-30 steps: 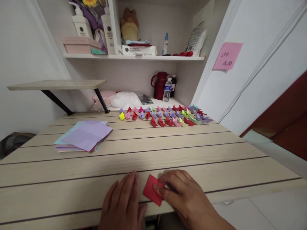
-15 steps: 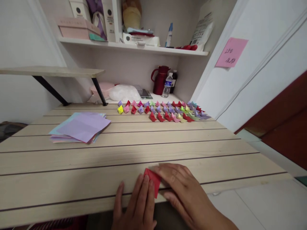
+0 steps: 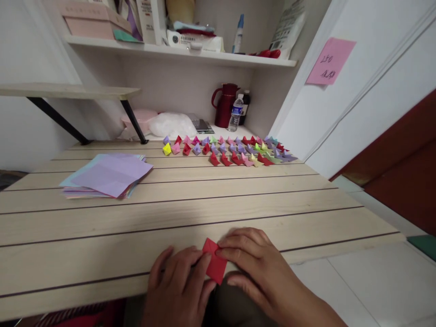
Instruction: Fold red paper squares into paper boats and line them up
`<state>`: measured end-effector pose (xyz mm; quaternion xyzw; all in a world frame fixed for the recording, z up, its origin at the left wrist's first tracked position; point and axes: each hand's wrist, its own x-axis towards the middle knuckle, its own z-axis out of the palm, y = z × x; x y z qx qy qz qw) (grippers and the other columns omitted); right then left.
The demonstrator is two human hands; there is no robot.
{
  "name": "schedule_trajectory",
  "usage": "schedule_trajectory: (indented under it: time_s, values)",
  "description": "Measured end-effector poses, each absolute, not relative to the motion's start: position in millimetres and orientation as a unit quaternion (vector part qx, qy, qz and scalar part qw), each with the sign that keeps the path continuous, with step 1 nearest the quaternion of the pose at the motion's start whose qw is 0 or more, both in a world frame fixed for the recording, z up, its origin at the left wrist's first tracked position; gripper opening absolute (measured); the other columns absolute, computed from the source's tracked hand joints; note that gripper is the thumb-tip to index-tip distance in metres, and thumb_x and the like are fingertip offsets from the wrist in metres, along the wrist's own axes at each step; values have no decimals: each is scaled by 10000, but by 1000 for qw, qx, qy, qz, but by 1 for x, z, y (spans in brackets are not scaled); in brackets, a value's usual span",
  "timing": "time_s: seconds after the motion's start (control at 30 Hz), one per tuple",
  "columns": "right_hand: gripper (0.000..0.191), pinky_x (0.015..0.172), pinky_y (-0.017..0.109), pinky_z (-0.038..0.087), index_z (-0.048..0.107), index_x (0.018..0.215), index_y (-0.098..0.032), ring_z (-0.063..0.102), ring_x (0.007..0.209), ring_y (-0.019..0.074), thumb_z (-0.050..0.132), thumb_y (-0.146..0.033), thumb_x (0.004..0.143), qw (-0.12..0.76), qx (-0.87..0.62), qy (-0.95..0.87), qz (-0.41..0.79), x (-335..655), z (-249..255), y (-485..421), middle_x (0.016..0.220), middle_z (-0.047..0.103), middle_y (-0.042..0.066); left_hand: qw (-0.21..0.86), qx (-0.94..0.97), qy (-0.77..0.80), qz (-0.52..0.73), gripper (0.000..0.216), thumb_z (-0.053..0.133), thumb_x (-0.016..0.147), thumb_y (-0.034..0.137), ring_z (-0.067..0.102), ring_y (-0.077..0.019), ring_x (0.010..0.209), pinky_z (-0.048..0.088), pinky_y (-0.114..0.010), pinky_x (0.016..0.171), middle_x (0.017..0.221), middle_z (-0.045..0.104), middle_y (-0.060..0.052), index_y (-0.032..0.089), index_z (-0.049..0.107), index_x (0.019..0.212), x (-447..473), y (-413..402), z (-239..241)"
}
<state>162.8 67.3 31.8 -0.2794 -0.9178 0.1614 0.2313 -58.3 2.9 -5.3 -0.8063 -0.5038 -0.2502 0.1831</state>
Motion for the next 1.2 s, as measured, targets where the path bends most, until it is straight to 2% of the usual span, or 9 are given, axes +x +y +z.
schedule_trajectory:
  time_s: [0.2, 0.37, 0.5, 0.63, 0.73, 0.8, 1.0, 1.2]
  values:
    - [325, 914, 398, 441, 581, 1260, -292, 565, 1071, 232, 598, -349, 940, 241, -304, -903, 186, 161, 34, 65, 1128, 661, 41, 154, -806, -512, -256, 362, 623, 860, 316, 655, -144, 975, 353, -358, 984, 1065, 718, 20, 275, 606, 1219, -57, 2, -4]
    - [292, 891, 388, 444, 603, 1231, -310, 577, 1035, 223, 601, -339, 940, 225, -313, -901, 200, 161, 37, 69, 1089, 661, 40, 113, -803, -520, -270, 341, 673, 818, 316, 665, -178, 897, 483, -370, 826, 983, 704, 1, 290, 641, 1157, -57, 5, 7]
    - [283, 900, 384, 425, 614, 1202, -310, 567, 1042, 214, 637, -310, 920, 226, -312, -898, 214, 161, 37, 71, 1088, 652, 21, 59, -792, -538, -282, 323, 705, 800, 317, 664, -175, 836, 525, -356, 736, 915, 691, 16, 331, 667, 1120, -59, 10, 12]
    - [193, 850, 369, 417, 661, 1077, -300, 579, 971, 195, 576, -191, 942, 245, -346, -879, 219, 155, 35, 70, 995, 666, 4, 39, -783, -555, -278, 303, 698, 811, 295, 661, -161, 794, 525, -357, 713, 856, 674, 43, 383, 675, 1099, -62, 14, 11]
    - [164, 836, 365, 423, 675, 987, -273, 589, 942, 194, 543, -182, 952, 249, -356, -873, 220, 154, 36, 71, 964, 669, 13, 38, -784, -551, -281, 356, 761, 752, 389, 663, -175, 808, 522, -360, 714, 871, 678, 38, 382, 684, 1100, -63, 14, 10]
    - [141, 849, 366, 431, 674, 994, -272, 591, 968, 199, 556, -209, 951, 247, -345, -877, 227, 156, 36, 73, 982, 670, 18, 38, -786, -548, -283, 392, 785, 720, 419, 660, -178, 799, 515, -354, 707, 864, 677, 32, 378, 690, 1098, -63, 15, 10]
    - [228, 900, 381, 418, 656, 1109, -312, 578, 1041, 214, 686, -294, 883, 238, -322, -882, 250, 161, 37, 75, 1055, 658, 13, 49, -760, -560, -326, 142, 684, 825, 291, 633, -154, 703, 476, -340, 662, 746, 630, 42, 338, 721, 954, -57, 16, 13]
    - [135, 822, 370, 380, 656, 960, -285, 566, 935, 204, 624, -167, 902, 265, -364, -857, 251, 152, 34, 71, 953, 660, -4, 60, -763, -565, -310, 159, 603, 882, 252, 617, -154, 730, 446, -349, 706, 768, 620, 35, 311, 683, 1007, -55, 15, 9]
